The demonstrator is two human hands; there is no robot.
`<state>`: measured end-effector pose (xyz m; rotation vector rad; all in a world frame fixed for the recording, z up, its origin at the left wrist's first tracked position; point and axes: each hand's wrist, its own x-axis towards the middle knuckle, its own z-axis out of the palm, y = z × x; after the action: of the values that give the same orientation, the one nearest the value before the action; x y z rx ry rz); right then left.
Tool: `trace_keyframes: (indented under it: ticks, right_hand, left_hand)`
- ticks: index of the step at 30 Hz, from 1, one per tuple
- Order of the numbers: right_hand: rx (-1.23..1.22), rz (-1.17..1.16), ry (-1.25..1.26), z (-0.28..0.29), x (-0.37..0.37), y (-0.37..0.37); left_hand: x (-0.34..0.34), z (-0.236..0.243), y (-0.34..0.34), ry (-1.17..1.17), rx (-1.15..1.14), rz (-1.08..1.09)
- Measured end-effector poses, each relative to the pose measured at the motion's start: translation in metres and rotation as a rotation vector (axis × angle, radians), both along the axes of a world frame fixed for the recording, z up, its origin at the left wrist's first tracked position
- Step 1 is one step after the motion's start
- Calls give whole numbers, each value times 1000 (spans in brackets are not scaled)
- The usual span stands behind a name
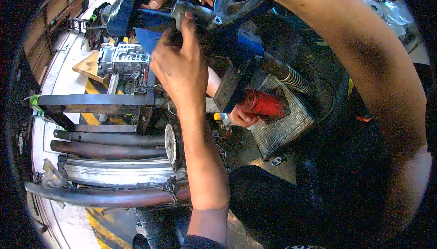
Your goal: Repairing or preparing an automotive radiator/intercooler using a bench vise and tools.
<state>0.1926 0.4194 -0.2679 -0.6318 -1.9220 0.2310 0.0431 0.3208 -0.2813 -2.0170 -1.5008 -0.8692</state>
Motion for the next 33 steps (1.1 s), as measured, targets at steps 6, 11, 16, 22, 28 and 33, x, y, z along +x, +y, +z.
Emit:
trace_keyframes:
  ticks: [6,11,16,22,28,33]
  right_hand:
    - [37,-7,-30,1,3,-3]
    - [70,-92,-81,4,-2,-6]
    - [72,7,-74,3,6,-9]
    - [112,-11,-97,3,1,0]
    - [189,-59,-175,3,-3,11]
    - [84,20,-35,2,2,-1]
  left_hand:
    - [6,1,-5,-4,-6,61]
    - [3,1,-3,-57,-29,9]
    - [-1,1,-1,-46,-28,48]
    - [-1,1,0,-55,-27,13]
    - [1,1,0,-76,-48,5]
    - [2,2,-3,-39,-25,18]
